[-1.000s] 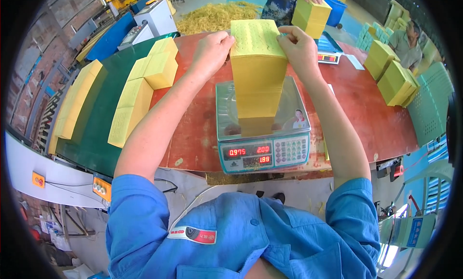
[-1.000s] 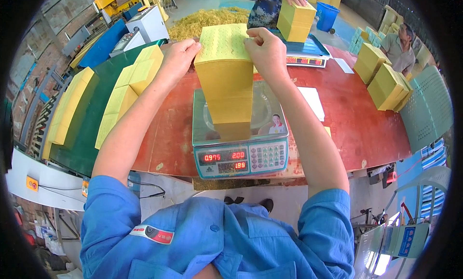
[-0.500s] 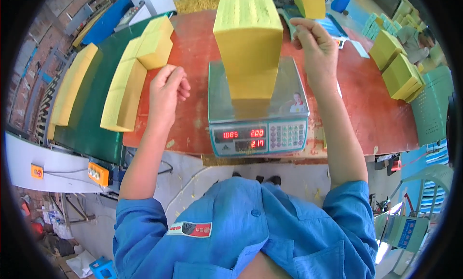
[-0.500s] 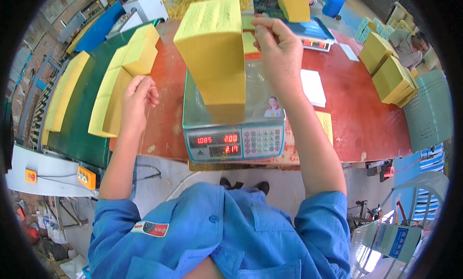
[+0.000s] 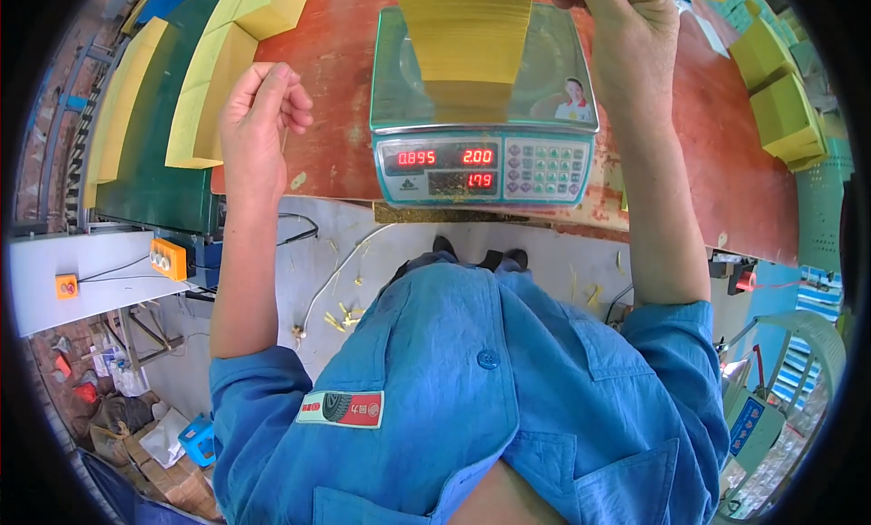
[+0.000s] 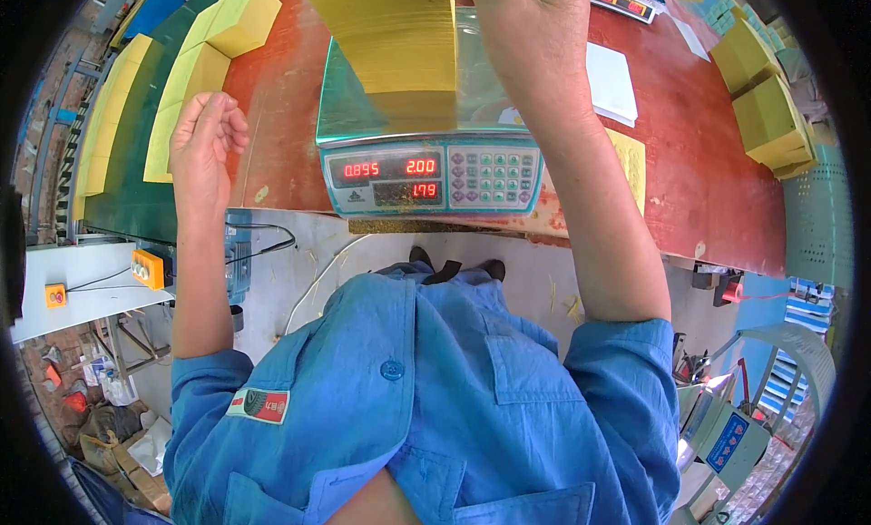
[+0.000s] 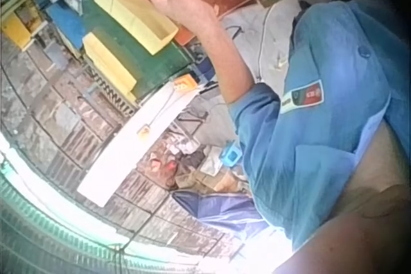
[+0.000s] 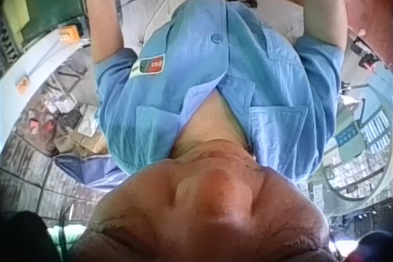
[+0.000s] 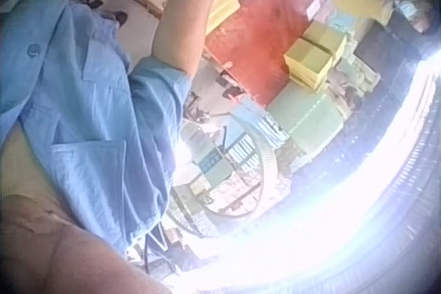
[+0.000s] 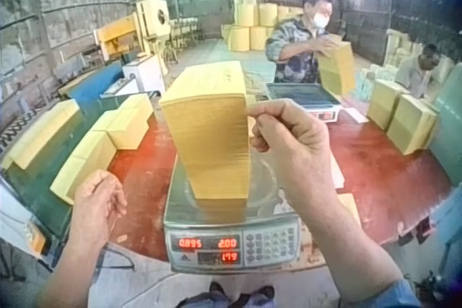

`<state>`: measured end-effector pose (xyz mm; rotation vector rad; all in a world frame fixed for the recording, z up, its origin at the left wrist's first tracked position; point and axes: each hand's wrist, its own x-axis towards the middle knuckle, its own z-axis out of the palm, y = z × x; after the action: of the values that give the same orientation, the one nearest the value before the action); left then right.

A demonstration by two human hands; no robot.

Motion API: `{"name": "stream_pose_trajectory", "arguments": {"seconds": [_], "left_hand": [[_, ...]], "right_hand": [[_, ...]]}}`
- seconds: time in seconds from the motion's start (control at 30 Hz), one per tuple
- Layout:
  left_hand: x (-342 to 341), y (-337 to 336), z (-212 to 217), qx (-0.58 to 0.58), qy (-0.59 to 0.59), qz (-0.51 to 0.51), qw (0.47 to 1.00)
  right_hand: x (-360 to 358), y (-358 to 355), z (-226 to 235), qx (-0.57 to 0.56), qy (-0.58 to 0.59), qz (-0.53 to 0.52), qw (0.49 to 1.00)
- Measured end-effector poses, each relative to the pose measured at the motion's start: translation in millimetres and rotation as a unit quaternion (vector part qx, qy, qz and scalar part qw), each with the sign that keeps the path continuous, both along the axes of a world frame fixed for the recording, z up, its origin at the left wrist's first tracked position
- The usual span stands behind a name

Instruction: Weighing stacks of yellow paper pads on a digital scale and sorting them in a production facility.

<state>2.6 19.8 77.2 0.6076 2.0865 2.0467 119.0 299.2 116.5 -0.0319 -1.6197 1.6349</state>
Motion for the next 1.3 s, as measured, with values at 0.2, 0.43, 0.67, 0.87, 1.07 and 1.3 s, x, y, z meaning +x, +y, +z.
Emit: {"name": "stream_pose_trajectory", "arguments": {"seconds": [0.2,0.43,0.67,0.87,1.07,1.3], "left_hand": [[12,7,3,0.003,0.002,-0.013,1.0],[7,19,5,-0.004,-0.004,-0.02,1.0],[-26,44,7,0.003,-0.009,-0.046,0.999],[-96,97,42,0.128,-0.252,-0.107,0.953],[-88,161,79,0.091,-0.229,-0.24,0.939],[-82,139,80,0.003,-0.277,-0.269,0.923]], "right_hand": [[11,4,-1,0.016,-0.016,-0.016,1.0],[14,10,-4,0.011,-0.017,-0.033,0.999],[8,20,-14,0.082,-0.036,-0.087,0.992],[-48,48,-79,-0.041,-0.09,-0.08,0.992],[-102,61,-115,-0.251,-0.098,-0.007,0.963],[-86,34,-106,-0.205,-0.097,0.044,0.973]]}}
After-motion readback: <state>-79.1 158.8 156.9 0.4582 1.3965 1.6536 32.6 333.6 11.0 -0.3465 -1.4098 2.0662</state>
